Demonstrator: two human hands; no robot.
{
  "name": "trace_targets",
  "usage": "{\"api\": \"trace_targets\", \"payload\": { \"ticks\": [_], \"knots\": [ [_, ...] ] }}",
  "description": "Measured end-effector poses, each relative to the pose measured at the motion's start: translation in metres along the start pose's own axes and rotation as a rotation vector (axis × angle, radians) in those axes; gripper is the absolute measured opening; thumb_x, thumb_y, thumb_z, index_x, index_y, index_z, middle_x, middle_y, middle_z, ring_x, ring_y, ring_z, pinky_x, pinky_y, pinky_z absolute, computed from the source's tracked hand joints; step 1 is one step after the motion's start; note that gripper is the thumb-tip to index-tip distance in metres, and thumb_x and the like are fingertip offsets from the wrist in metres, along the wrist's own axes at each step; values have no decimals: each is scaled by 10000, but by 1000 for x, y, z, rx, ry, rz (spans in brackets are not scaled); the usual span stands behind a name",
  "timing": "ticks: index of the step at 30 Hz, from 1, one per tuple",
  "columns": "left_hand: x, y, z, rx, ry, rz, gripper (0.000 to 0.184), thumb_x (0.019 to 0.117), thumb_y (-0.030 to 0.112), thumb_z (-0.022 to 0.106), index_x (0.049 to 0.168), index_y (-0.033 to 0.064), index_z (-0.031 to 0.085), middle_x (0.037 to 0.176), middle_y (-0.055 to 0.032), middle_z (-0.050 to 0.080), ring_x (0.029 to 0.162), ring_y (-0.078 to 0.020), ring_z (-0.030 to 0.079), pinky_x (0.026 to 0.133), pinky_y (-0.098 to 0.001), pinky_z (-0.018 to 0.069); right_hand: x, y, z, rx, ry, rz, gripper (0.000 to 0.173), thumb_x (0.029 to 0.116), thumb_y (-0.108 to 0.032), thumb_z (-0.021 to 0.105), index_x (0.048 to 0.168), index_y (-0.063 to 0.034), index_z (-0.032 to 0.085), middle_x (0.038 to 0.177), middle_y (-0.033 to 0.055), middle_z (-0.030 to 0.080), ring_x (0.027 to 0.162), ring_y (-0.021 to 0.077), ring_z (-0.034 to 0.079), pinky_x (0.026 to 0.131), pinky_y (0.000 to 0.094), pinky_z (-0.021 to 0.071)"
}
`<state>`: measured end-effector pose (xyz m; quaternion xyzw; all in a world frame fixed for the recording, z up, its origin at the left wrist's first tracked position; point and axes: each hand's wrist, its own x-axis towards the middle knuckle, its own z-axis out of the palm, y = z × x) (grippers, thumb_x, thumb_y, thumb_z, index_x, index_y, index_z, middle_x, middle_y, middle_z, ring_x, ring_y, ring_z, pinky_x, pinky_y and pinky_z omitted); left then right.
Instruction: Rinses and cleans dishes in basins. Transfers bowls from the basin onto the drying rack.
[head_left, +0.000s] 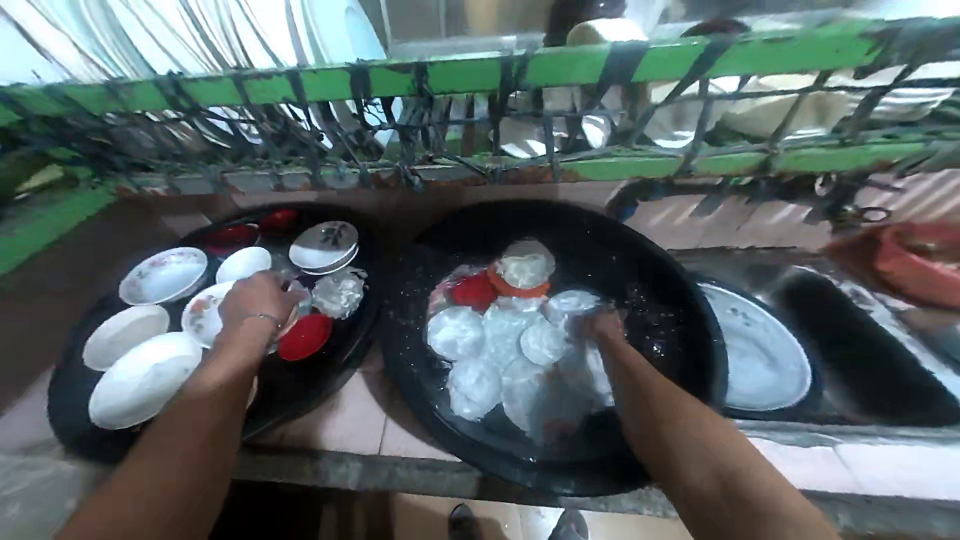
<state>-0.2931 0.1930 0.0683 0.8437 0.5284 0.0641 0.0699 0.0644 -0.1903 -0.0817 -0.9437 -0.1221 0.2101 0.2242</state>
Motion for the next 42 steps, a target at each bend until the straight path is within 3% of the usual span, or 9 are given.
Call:
{"api": "trace_targets", "payload": {
  "ticks": [3, 8, 12, 15, 19, 23, 28, 35, 42],
  "knots": [
    [-21, 32, 15, -132, 88, 106, 577, 945, 286, 744, 1389, -37, 566, 1385, -370, 527, 1288, -573, 509, 1023, -759, 408, 7, 8, -1, 49, 75, 69, 477, 1065, -259, 553, 1360, 116, 558, 1445, 344, 515, 1378, 490, 478, 1123, 635, 388],
    [-77, 172, 69, -636, -291, 377, 367, 1011, 198, 658, 1333, 29, 614, 1195, -185, 706, 1091, -307, 701, 988, -517, 550, -8, -18, -9, 504, 138, -47, 429, 1045, -190, 582, 1406, 31, 515, 1323, 311, 596, 1220, 450, 596, 1019, 638, 475],
    [-102, 261, 150, -924, -610, 286, 563, 1009, 279, 681, 1444, -26, 495, 1377, -271, 586, 1247, -391, 596, 1041, -560, 488, -18, -26, -12, 670, 241, -103, 519, 934, -191, 770, 1336, 40, 536, 1205, 302, 635, 1102, 433, 635, 939, 628, 514],
    [-117, 293, 187, -1063, -677, 135, 709, 957, 361, 740, 1502, 26, 434, 1423, -269, 545, 1262, -415, 577, 994, -610, 512, -31, -27, -11, 854, 220, -68, 525, 1028, -382, 631, 1382, -5, 540, 1263, 250, 640, 1155, 362, 634, 989, 576, 515],
    [-118, 298, 200, -1129, -678, 45, 622, 965, 202, 736, 1478, 4, 446, 1445, -271, 516, 1290, -397, 535, 1052, -567, 464, -55, -39, -14, 1070, -6, -14, 679, 1073, -612, 324, 1431, -84, 557, 1298, 177, 656, 1158, 306, 647, 955, 543, 537],
    [-98, 284, 191, -1105, -617, 26, 476, 930, 186, 775, 1328, -10, 604, 1289, -244, 626, 1191, -356, 595, 1019, -550, 481, -58, -38, -19, 992, -49, -62, 385, 1117, -308, 421, 1288, -21, 615, 1103, 162, 669, 915, 244, 665, 766, 441, 573],
    [-84, 277, 200, -978, -421, 81, 519, 912, 184, 782, 1334, -39, 579, 1287, -284, 627, 1219, -416, 600, 1053, -591, 470, -43, -28, -6, 786, 115, -12, 288, 994, -136, 656, 1235, 19, 630, 1096, 224, 677, 978, 327, 665, 866, 535, 550],
    [-94, 278, 201, -1005, -422, -52, 455, 999, 287, 687, 1298, -50, 628, 1334, -285, 615, 1286, -406, 567, 1108, -570, 427, -43, -22, -9, 1037, -112, -40, 353, 1106, -267, 444, 1350, -33, 547, 1121, 148, 656, 962, 234, 659, 845, 450, 571],
    [-90, 272, 197, -1044, -462, -177, 613, 1044, 498, 545, 1330, -42, 601, 1333, -301, 593, 1252, -424, 571, 1050, -605, 451, -39, -12, -20, 621, 242, 76, 389, 975, -371, 714, 1139, -19, 728, 1100, 229, 714, 1028, 384, 681, 915, 623, 520]
  ]
}}
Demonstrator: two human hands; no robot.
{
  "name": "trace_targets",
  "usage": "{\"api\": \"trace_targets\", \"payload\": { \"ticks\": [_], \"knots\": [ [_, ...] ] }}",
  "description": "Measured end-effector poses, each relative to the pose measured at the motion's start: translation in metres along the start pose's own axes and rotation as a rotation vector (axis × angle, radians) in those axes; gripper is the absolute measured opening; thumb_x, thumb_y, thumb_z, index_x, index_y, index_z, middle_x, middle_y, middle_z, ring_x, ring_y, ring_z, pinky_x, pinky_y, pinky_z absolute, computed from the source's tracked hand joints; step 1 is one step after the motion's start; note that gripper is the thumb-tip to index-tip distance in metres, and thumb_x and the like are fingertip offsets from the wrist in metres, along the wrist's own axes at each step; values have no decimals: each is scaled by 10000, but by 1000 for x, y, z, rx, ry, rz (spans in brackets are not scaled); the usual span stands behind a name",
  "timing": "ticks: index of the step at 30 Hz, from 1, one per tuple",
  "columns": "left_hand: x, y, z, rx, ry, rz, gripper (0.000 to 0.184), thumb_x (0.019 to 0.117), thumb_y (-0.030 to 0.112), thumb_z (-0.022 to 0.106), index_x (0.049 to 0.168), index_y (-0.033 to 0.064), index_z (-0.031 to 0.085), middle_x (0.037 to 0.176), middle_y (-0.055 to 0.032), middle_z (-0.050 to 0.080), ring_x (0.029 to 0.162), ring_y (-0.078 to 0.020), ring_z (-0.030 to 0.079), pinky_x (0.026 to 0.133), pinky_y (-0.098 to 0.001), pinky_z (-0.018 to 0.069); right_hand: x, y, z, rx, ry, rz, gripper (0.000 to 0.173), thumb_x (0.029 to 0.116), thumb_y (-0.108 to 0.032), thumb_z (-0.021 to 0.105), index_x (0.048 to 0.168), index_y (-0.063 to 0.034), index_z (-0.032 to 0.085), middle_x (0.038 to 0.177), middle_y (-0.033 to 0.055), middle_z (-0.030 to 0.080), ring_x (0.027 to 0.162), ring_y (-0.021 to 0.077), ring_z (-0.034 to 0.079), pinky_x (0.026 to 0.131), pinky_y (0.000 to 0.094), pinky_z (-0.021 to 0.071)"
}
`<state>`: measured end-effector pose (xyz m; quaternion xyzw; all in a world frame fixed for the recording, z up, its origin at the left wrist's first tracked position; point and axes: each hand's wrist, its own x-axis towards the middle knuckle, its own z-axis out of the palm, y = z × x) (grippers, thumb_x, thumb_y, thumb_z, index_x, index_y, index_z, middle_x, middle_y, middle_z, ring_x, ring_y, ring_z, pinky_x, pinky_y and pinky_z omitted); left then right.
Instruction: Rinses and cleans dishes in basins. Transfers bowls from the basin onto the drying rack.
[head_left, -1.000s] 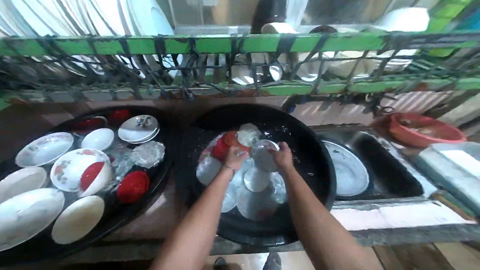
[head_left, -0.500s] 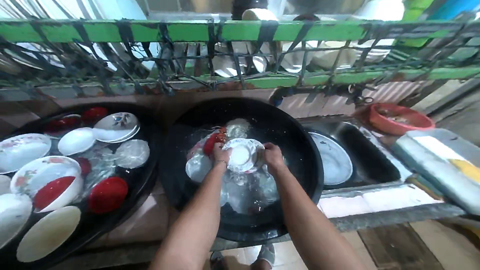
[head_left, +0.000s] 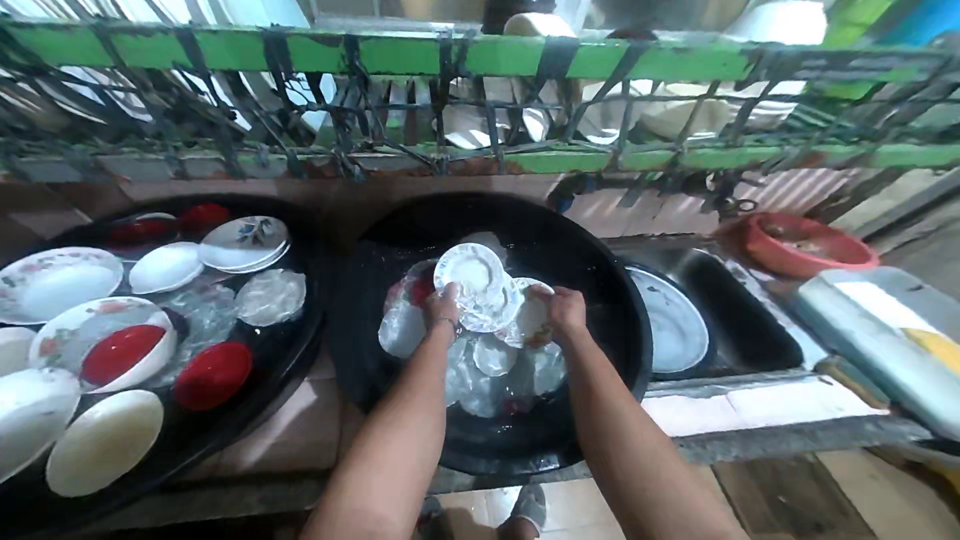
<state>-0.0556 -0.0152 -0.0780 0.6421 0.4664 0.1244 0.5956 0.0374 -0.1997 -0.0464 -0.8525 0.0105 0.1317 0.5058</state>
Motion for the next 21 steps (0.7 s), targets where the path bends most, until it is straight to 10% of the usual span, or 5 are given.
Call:
{"api": "trace_targets", "payload": {
  "ticks": [5, 9, 14, 21],
  "knots": [
    [-3, -6, 3, -222, -167, -95, 679, 969, 488, 684, 1396, -20, 540, 1324, -267, 608, 1205, -385, 611, 990, -578, 523, 4, 11, 5, -83, 59, 64, 608, 932, -606, 674, 1145, -40, 733, 1131, 241, 709, 1081, 412, 670, 936, 649, 507],
    [-22, -1, 4, -299, -397, -157, 615, 990, 390, 658, 1465, 43, 479, 1387, -201, 588, 1235, -319, 592, 987, -514, 515, -11, 12, 24, -147, -156, -19, 378, 1064, -286, 562, 1270, 16, 658, 1279, 281, 644, 1209, 435, 614, 1025, 640, 469],
    [-21, 6, -1, -354, -357, -72, 551, 939, 259, 692, 1418, 35, 533, 1367, -195, 603, 1241, -316, 592, 1011, -531, 508, -13, 6, 30, 427, -279, -62, 300, 1084, -232, 487, 1255, -47, 649, 1045, 122, 707, 890, 200, 680, 782, 428, 587],
    [-36, 22, -5, -380, -378, 58, 622, 916, 126, 718, 1460, 29, 434, 1259, -215, 640, 1078, -307, 662, 862, -485, 576, -10, 0, 25, 537, -88, 57, 180, 1030, -212, 591, 1076, -50, 656, 864, 105, 656, 697, 195, 617, 616, 410, 543]
  ]
}}
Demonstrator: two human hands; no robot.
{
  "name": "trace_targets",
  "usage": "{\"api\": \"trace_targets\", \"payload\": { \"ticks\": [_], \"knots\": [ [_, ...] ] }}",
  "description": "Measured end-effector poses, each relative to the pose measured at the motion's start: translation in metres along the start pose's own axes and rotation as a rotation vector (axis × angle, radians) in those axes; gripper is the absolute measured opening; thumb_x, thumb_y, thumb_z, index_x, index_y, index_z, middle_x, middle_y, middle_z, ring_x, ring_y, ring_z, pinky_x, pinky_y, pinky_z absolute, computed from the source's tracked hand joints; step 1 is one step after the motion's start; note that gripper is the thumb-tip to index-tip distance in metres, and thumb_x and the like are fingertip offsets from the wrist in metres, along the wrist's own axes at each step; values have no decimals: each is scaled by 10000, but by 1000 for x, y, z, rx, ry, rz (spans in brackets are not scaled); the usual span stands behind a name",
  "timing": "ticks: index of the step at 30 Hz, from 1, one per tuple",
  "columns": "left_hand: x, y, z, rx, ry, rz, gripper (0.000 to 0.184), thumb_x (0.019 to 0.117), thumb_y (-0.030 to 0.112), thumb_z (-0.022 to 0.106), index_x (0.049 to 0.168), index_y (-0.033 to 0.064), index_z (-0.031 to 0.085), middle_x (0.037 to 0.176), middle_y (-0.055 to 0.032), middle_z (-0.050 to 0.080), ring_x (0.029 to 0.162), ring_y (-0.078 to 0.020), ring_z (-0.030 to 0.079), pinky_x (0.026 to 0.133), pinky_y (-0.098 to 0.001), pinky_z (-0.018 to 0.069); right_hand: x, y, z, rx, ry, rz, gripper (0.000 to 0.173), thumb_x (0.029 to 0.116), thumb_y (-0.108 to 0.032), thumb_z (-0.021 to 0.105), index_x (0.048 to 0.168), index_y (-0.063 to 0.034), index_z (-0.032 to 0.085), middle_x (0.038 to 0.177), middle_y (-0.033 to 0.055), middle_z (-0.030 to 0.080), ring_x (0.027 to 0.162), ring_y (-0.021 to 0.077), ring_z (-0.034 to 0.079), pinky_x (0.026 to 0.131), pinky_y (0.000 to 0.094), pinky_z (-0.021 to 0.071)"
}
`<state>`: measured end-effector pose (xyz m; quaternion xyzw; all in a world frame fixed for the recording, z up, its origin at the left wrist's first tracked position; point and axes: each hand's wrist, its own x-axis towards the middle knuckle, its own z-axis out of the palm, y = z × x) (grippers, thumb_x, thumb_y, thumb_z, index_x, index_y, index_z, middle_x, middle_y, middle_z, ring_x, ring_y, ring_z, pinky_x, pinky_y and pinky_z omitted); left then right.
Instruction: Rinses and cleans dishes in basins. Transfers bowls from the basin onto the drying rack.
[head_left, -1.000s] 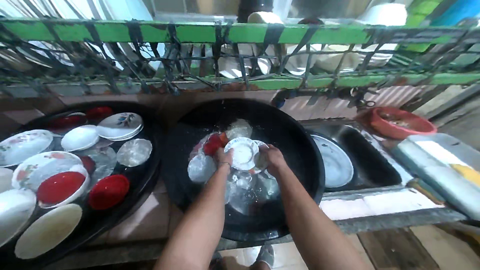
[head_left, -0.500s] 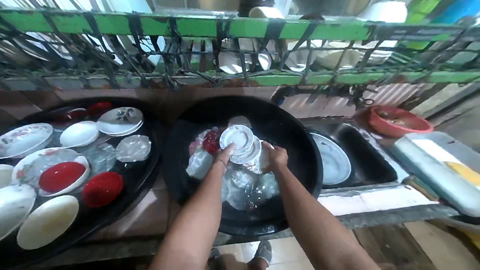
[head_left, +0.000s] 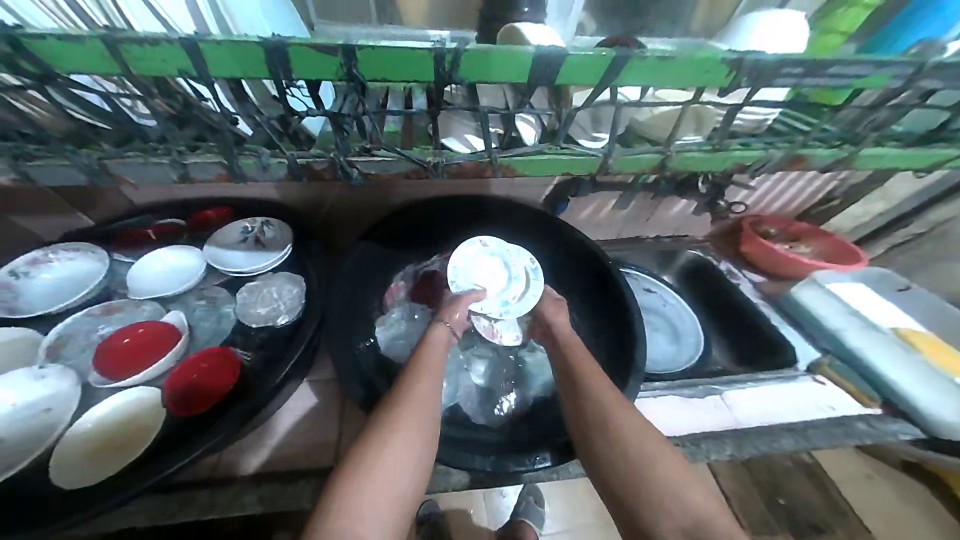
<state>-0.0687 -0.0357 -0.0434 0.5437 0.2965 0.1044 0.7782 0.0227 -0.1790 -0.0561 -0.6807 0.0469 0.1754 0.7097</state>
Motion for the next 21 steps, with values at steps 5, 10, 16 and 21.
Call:
{"api": "trace_targets", "payload": {
  "ticks": [5, 10, 16, 21],
  "knots": [
    [2, 15, -5, 364, 217, 268, 650, 847, 78, 805, 1414, -35, 509, 1326, -252, 623, 1245, -348, 610, 1071, -530, 494, 0, -7, 9, 99, -132, 155, 870, 1005, -762, 201, 1433, -62, 492, 1194, 164, 663, 1032, 272, 665, 865, 496, 566],
    [-25, 83, -82, 585, 540, 361, 621, 901, 204, 793, 1418, -18, 530, 1319, -258, 633, 1248, -379, 613, 1074, -572, 478, 30, 0, -18, -836, -126, -115, 558, 963, -450, 704, 1349, -52, 638, 1387, 285, 572, 1296, 470, 540, 1048, 681, 444],
    [-62, 132, -254, 600, 847, 288, 799, 838, 126, 798, 1527, 41, 402, 1431, -264, 545, 1303, -433, 550, 1043, -658, 465, 58, 29, -25, -1136, -275, -56, 833, 964, -492, 687, 1581, -45, 350, 1493, 320, 483, 1395, 505, 454, 1132, 678, 373],
    [-74, 129, -315, 535, 931, 130, 882, 759, 74, 808, 1534, 71, 385, 1437, -263, 522, 1242, -442, 563, 935, -666, 502, 49, 36, -14, -1394, -522, -139, 671, 996, -441, 648, 1511, -42, 487, 1567, 242, 439, 1479, 433, 368, 1202, 653, 272]
  ]
}}
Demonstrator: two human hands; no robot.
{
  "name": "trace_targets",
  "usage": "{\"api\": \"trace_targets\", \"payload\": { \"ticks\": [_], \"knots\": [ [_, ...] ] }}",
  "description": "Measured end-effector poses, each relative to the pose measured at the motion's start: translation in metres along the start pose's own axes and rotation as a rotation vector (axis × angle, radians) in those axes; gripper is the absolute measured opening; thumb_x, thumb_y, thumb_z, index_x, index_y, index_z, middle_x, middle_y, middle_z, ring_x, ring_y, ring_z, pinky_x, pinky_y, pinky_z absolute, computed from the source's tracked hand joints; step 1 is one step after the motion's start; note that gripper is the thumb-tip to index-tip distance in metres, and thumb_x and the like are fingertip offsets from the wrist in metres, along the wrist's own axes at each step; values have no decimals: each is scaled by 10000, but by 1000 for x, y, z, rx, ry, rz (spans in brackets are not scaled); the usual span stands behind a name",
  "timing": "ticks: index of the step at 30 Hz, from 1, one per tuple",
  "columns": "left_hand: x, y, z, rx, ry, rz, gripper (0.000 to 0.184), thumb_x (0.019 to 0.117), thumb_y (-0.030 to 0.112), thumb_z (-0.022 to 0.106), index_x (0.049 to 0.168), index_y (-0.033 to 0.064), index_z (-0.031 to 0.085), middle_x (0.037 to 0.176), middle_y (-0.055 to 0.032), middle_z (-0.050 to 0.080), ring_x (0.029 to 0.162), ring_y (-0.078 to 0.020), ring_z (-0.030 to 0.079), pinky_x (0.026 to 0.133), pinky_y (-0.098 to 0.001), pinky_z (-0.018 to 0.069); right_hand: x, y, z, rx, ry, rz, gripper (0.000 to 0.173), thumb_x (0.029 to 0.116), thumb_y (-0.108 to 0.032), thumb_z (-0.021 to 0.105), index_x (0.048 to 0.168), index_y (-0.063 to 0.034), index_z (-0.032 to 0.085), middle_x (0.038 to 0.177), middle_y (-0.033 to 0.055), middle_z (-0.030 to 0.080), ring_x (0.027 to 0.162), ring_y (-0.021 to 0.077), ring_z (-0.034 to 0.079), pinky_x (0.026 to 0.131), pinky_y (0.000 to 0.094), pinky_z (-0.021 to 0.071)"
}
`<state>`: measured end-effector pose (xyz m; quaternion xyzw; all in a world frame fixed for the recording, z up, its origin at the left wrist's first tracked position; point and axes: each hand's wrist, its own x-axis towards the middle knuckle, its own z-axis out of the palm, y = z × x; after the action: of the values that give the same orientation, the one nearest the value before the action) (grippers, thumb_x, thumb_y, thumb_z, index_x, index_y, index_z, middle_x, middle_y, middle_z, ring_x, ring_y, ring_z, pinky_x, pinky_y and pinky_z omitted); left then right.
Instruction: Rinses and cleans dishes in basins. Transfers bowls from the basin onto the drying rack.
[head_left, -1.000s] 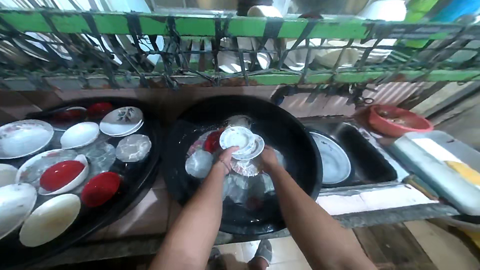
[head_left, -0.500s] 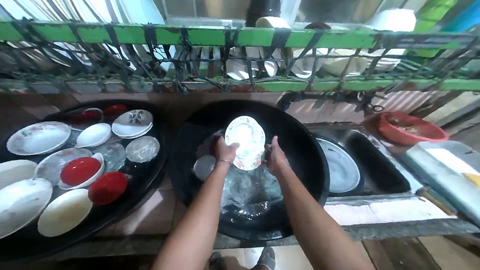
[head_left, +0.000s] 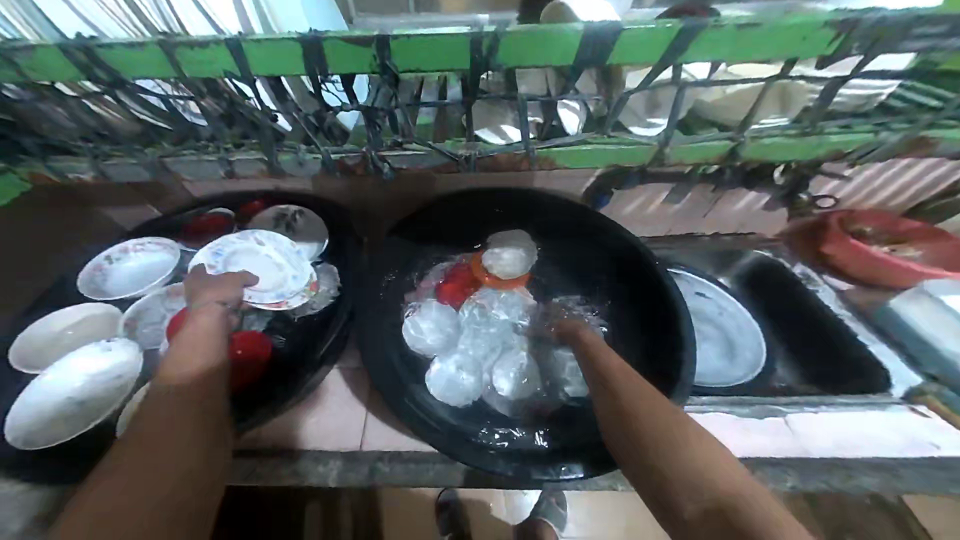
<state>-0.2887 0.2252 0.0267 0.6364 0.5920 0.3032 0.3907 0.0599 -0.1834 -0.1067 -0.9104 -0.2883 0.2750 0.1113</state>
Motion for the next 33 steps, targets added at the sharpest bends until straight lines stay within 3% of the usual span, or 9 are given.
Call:
{"api": "trace_targets", "payload": {
  "ticks": [5, 8, 11, 13, 16, 20, 23, 28, 33],
  "knots": [
    [-58, 53, 35, 203, 37, 363, 827, 907, 211, 765, 1566, -19, 322, 1546, -325, 401, 1438, -465, 410, 1181, -610, 344, -11, -34, 11, -36, 69, 12, 580, 1065, -264, 554, 1590, -91, 378, 1589, 292, 379, 1465, 514, 348, 1152, 702, 309],
    [-126, 68, 109, 266, -393, 626, 566, 931, 177, 732, 1437, 31, 527, 1379, -203, 615, 1279, -329, 610, 1089, -521, 498, -30, -61, -3, -51, 100, -4, 418, 1067, -212, 522, 1455, -58, 549, 1431, 290, 553, 1281, 504, 561, 1015, 694, 463],
    [-162, 47, 193, 570, -802, 861, 784, 784, 223, 885, 1481, 136, 538, 1555, -188, 452, 1447, -388, 416, 1164, -618, 360, -43, -70, -24, -64, 172, -51, 354, 1032, -255, 586, 1353, -114, 639, 1251, 248, 676, 1155, 473, 649, 929, 696, 508],
    [-174, 36, 220, 829, -933, 809, 985, 786, 305, 898, 1607, 203, 364, 1677, -211, 238, 1529, -461, 232, 1176, -706, 257, -48, -61, -28, -78, 206, -81, 378, 1029, -224, 597, 1392, -125, 628, 1329, 250, 640, 1211, 482, 615, 966, 702, 490],
    [-174, 31, 228, 1040, -891, 595, 934, 870, 230, 791, 1636, 138, 266, 1667, -292, 185, 1506, -535, 223, 1149, -740, 260, -46, -46, -16, -146, 119, -70, 444, 1050, -163, 555, 1486, -81, 535, 1510, 243, 502, 1361, 467, 509, 1066, 669, 444],
    [-179, 28, 228, 1121, -819, 449, 831, 854, 377, 801, 1485, -45, 462, 1582, -339, 328, 1454, -529, 331, 1105, -720, 348, -52, -58, -4, -201, -6, -61, 487, 1022, -199, 598, 1497, -116, 522, 1440, 250, 564, 1315, 474, 546, 1038, 692, 447],
    [-167, 28, 219, 1076, -828, 502, 726, 874, 333, 794, 1466, 17, 518, 1483, -319, 481, 1382, -515, 442, 1070, -720, 384, -61, -64, -15, -42, 193, -216, 391, 1046, -180, 537, 1426, -230, 616, 1246, 188, 703, 1138, 420, 676, 947, 667, 525],
    [-163, 27, 187, 1144, -904, 561, 443, 901, 94, 724, 1303, -62, 624, 1347, -311, 595, 1277, -492, 557, 1055, -674, 440, -74, -53, -32, 579, 540, -166, 276, 1066, -225, 571, 1198, -10, 681, 1086, 194, 717, 1005, 322, 699, 931, 563, 544],
    [-165, 38, 175, 819, -844, 683, 402, 991, 49, 571, 1384, 106, 640, 1378, -232, 619, 1281, -449, 579, 1069, -646, 451, -75, -53, -31, 643, 758, -297, 280, 1072, -205, 538, 1177, 27, 654, 1039, 181, 702, 938, 265, 693, 877, 489, 565]
  ]
}}
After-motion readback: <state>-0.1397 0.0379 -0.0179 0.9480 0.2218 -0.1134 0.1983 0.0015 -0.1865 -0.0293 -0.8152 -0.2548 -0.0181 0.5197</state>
